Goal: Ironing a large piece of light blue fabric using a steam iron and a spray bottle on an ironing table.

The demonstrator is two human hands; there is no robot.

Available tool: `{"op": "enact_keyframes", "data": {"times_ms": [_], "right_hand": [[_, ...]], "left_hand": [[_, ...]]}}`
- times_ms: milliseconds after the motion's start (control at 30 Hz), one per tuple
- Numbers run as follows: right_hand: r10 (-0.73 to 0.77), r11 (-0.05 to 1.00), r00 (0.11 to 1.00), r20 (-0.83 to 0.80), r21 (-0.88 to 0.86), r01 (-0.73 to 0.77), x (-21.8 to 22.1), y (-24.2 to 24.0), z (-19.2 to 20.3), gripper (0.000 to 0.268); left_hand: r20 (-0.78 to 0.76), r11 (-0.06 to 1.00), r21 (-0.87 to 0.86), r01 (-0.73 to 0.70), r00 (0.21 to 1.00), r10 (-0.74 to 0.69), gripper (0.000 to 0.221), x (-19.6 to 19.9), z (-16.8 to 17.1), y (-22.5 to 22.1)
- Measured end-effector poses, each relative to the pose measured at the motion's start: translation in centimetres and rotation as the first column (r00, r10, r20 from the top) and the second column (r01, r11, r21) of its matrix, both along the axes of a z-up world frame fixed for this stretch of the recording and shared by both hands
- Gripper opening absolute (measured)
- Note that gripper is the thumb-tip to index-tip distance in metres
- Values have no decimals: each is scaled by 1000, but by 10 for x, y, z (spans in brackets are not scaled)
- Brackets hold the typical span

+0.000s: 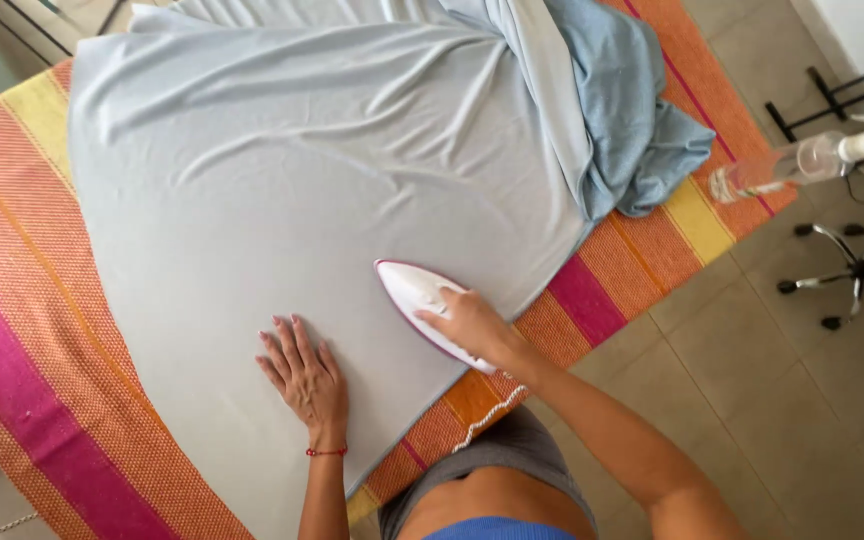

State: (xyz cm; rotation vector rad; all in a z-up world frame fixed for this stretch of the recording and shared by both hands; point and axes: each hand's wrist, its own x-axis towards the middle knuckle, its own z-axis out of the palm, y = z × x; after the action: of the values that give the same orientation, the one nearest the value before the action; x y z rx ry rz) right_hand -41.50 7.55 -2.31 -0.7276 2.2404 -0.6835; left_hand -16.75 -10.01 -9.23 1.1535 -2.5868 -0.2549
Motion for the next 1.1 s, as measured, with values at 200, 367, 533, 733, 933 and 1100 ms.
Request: {"op": "enact_keyframes", "data": {"times_ms": [200, 367, 533, 733, 933, 1100], "right_hand": [[-253, 950, 964, -77, 167, 263, -64, 28, 7, 54], [-506, 862, 844, 179, 84, 499, -92, 34, 49, 35], [-302, 937, 948, 103, 216, 275, -41, 18, 62, 51], [-569, 820, 811, 131, 30, 571, -119, 35, 51, 43], [-337, 925, 940, 57, 203, 320, -75, 31, 41, 48], [-498, 863, 862, 97, 154, 481, -108, 29, 76, 45]], "left_hand": [[-26, 999, 27, 39, 999, -38, 55, 0, 14, 0], [-25, 997, 79, 26, 999, -24, 57, 3, 14, 2], [-13, 999, 49, 20, 1000, -19, 57, 0, 16, 4], [-18, 999, 39, 32, 999, -31, 57, -1, 18, 3], [-10, 1000, 23, 15, 1000, -15, 56, -3, 18, 5], [-6, 999, 37, 4, 1000, -3, 57, -3, 17, 5]]}}
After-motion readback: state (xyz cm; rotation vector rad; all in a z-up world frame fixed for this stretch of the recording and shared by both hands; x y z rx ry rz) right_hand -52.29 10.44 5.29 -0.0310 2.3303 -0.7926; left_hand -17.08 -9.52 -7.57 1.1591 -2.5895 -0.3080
